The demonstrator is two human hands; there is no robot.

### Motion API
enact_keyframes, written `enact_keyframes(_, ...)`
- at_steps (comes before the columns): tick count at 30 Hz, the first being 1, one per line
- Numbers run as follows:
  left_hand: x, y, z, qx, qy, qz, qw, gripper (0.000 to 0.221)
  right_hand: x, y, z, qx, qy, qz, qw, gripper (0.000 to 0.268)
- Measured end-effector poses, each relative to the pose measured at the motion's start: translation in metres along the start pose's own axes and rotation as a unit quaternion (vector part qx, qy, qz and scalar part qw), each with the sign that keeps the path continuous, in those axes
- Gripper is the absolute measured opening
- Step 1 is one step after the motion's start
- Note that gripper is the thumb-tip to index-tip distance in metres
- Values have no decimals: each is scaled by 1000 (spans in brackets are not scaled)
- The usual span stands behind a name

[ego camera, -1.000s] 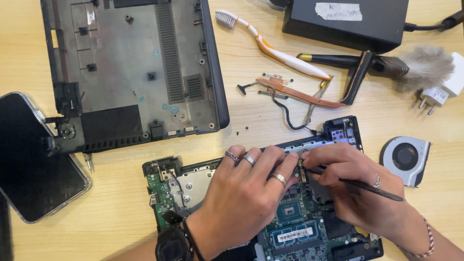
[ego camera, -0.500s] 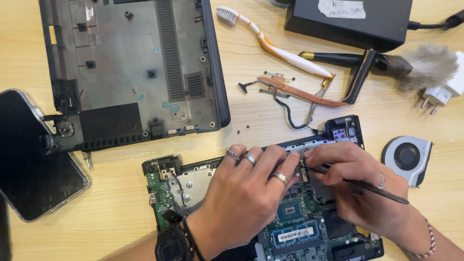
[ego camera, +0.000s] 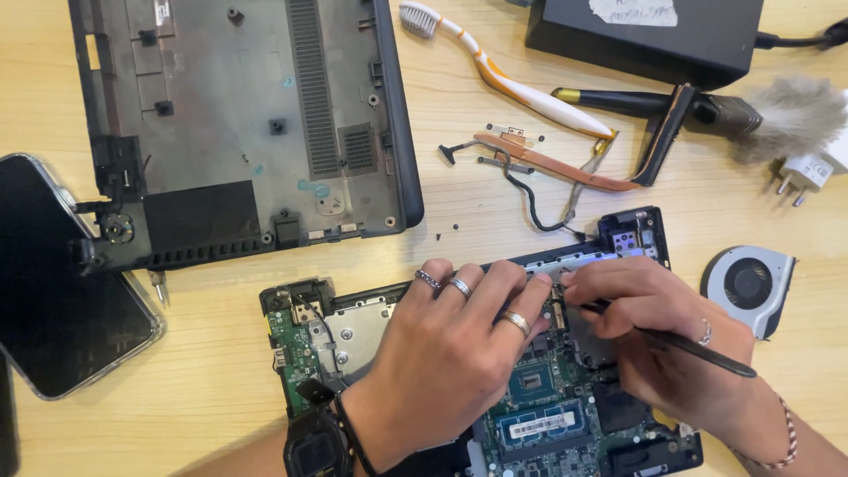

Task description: Disassembling a laptop by removing internal components like the motherboard and disconnecting cables using tools.

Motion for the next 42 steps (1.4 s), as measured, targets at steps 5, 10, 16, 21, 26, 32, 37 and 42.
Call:
enact_keyframes(5, -1, 0, 0, 0, 6, 3, 1000, 29, 1, 2, 3, 5, -12, -18, 1000, 6)
enact_keyframes(10, 0, -1, 0, -1, 1, 5, 1000, 30, 0, 2, 2, -1, -17, -20, 1000, 7)
enact_keyframes(16, -1, -1, 1, 0, -3, 3, 1000, 30, 1, 1, 1, -8, -19, -26, 999, 8)
enact_keyframes(21, -1, -1, 0, 1, -2, 3, 1000, 29, 2, 1, 0, -15, -14, -33, 999, 8)
enact_keyframes(26, -1, -1, 0, 1, 4, 2, 1000, 29, 0, 0, 0, -5, -19, -13, 1000, 8)
enact_keyframes(32, -1, -1, 0, 1, -6, 2, 1000, 28, 5, 0, 3, -8, -6, -31, 999, 8)
enact_keyframes(37, -2, -2, 0, -2, -2, 0, 1000, 30, 5, 4, 6, -3, -26, -43, 999, 6)
enact_keyframes(42, -3, -1, 2, 6, -53, 4, 999, 32, 5, 8, 11, 24, -19, -34, 999, 6)
Point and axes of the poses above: each hand's wrist, its own y-axis towards the middle knuckle, its own x-axis out of the back of the hand, z = x × y, the point moved 10 cm from there along y, towards the middle knuckle, and after that the axes turned 9 degrees about -y, right-handed, at the moved point
